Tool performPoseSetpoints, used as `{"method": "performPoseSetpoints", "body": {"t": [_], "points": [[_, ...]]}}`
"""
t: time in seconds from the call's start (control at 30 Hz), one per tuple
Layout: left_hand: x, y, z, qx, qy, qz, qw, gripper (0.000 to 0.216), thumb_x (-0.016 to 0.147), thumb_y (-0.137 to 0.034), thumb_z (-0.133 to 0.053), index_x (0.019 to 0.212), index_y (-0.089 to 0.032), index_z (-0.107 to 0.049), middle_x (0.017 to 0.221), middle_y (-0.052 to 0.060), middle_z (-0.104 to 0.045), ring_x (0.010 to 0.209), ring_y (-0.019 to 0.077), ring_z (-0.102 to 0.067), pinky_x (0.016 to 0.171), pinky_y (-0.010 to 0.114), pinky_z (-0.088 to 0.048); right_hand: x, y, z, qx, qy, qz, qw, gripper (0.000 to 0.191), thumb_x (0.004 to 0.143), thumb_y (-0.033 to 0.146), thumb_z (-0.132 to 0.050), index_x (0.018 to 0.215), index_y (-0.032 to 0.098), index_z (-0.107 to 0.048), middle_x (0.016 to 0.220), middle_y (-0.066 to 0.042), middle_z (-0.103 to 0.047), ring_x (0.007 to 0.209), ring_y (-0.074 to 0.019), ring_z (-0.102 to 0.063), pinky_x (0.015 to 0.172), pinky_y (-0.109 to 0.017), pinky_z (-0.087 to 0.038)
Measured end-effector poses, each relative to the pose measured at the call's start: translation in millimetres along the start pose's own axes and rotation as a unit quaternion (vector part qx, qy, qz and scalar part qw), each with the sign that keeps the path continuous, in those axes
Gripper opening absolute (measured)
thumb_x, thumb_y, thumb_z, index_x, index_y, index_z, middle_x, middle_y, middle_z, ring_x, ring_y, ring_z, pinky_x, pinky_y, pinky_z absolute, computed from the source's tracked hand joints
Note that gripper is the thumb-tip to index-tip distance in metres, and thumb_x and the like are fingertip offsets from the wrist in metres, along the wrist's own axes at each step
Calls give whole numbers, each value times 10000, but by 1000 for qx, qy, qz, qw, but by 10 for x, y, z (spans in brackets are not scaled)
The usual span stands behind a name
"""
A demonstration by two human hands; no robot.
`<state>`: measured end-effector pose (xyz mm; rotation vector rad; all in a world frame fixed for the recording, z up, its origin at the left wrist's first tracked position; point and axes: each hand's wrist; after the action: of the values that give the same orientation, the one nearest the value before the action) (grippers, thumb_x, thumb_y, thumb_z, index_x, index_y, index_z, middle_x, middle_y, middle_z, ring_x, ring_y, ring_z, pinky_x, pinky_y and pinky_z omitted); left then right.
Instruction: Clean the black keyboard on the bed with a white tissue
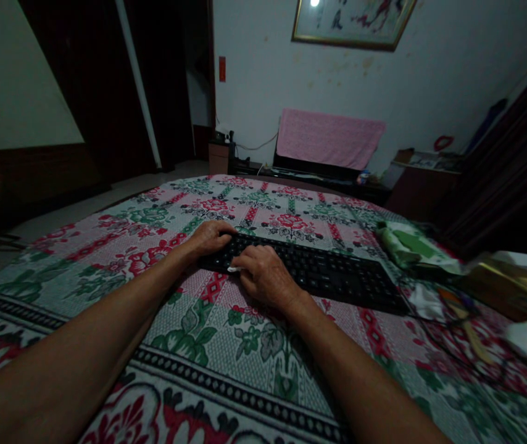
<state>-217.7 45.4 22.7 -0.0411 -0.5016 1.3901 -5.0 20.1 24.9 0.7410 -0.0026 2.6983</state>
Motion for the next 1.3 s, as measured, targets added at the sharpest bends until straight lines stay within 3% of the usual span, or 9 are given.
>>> {"method": "performPoseSetpoints", "body": {"t": [0.4, 0.6, 0.7, 0.87, 0.97, 1.17, 1.3], "points": [[0, 1, 8, -7, 5, 4, 1000, 392, 776, -211, -453, 1086, -250, -689, 1108, 13, -683, 1055, 189, -593, 957, 297, -438, -60, -185, 232, 24, 34, -94, 995, 152, 690, 124, -503, 735, 182, -636, 729, -23, -621, 677, -148, -541, 666, -270, -392], [-13, -56, 24, 10, 1, 5, 1000, 400, 767, -201, -449, 1082, -245, -692, 1101, 13, -686, 1047, 190, -589, 979, 291, -421, -56, -236, 168, 46, -22, -79, 996, 228, 729, 93, -488, 858, 188, -651, 816, -37, -638, 761, -156, -572, 710, -274, -418], [-22, -146, 14, 39, -11, -17, 999, 401, 758, -186, -448, 1072, -251, -690, 1111, 4, -677, 1074, 187, -571, 1005, 296, -403, -53, -247, 152, 35, -10, -62, 997, 222, 748, 102, -495, 868, 194, -659, 815, -39, -635, 767, -158, -569, 733, -287, -419], [-17, -285, -40, 49, -15, -91, 995, 389, 781, -194, -436, 1087, -205, -676, 1156, 36, -650, 1094, 192, -559, 1022, 307, -396, -76, -297, 232, -6, 20, -107, 994, 192, 702, 114, -521, 811, 185, -661, 750, -30, -622, 695, -155, -552, 668, -272, -402], [-16, -294, -72, 51, 4, -89, 995, 385, 801, -219, -432, 1106, -198, -666, 1143, 51, -653, 1082, 204, -568, 1005, 327, -415, -87, -332, 251, -13, 7, -127, 992, 175, 706, 119, -525, 798, 186, -659, 749, -31, -625, 688, -156, -552, 650, -269, -399], [-5, -259, -88, 43, 18, -75, 996, 372, 819, -239, -433, 1112, -231, -662, 1162, 31, -652, 1099, 196, -567, 1007, 314, -412, -78, -372, 176, -11, -8, -76, 997, 231, 757, 97, -521, 903, 191, -674, 830, -49, -628, 781, -165, -568, 735, -285, -417], [0, -248, -92, 41, 20, -84, 995, 373, 815, -235, -427, 1097, -221, -670, 1141, 43, -659, 1080, 205, -579, 997, 322, -420, -91, -395, 163, -50, -4, -115, 992, 219, 776, 116, -529, 920, 196, -673, 800, -47, -621, 765, -172, -562, 731, -292, -416]]}}
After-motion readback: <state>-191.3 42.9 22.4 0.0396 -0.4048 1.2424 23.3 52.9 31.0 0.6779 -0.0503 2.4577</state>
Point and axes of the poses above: each hand's wrist, its own x-axis towards the middle knuckle, its own z-axis out of the back of the hand, y = z × x
